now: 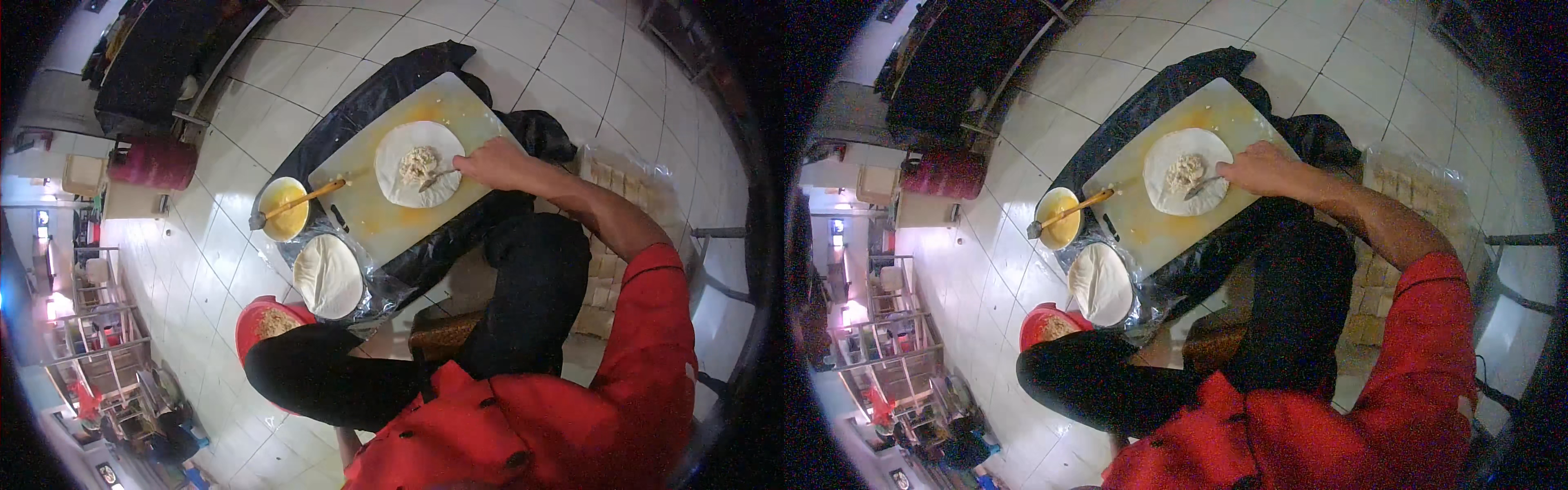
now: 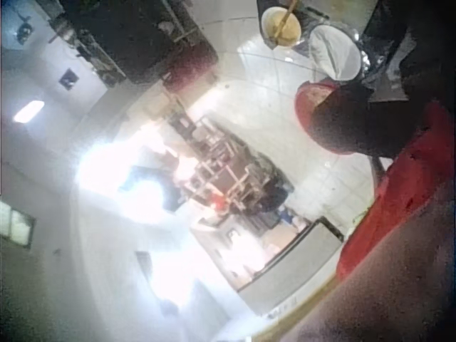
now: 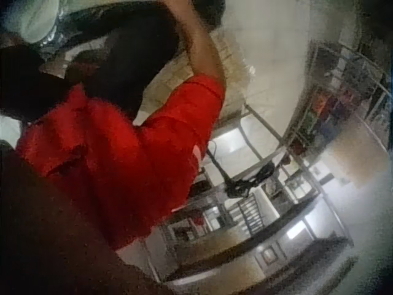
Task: The person prepares spring rolls by placing a flat dough sheet on a cutting board, applying a liquid using a brush, scooping a filling from a large red bowl with a spoon, and folding the dough over the filling to form a roll.
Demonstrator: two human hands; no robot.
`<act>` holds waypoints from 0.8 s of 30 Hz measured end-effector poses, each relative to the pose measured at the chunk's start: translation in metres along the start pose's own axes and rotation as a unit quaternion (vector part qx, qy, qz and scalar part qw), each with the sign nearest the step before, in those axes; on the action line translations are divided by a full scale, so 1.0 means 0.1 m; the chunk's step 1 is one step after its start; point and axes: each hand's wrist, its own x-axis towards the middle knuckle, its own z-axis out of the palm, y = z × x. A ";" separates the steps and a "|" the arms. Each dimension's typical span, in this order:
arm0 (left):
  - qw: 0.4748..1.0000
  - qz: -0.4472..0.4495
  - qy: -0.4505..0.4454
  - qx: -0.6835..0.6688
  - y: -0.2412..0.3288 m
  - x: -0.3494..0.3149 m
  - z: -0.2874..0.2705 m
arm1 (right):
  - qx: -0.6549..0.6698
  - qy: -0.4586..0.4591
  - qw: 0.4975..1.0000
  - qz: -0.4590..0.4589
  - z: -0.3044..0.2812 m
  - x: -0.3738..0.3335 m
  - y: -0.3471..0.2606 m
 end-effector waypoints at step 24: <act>0.729 0.642 -0.226 0.067 3.05 -1.29 0.28 | 0.100 -0.070 0.968 -0.217 -0.75 2.04 -3.01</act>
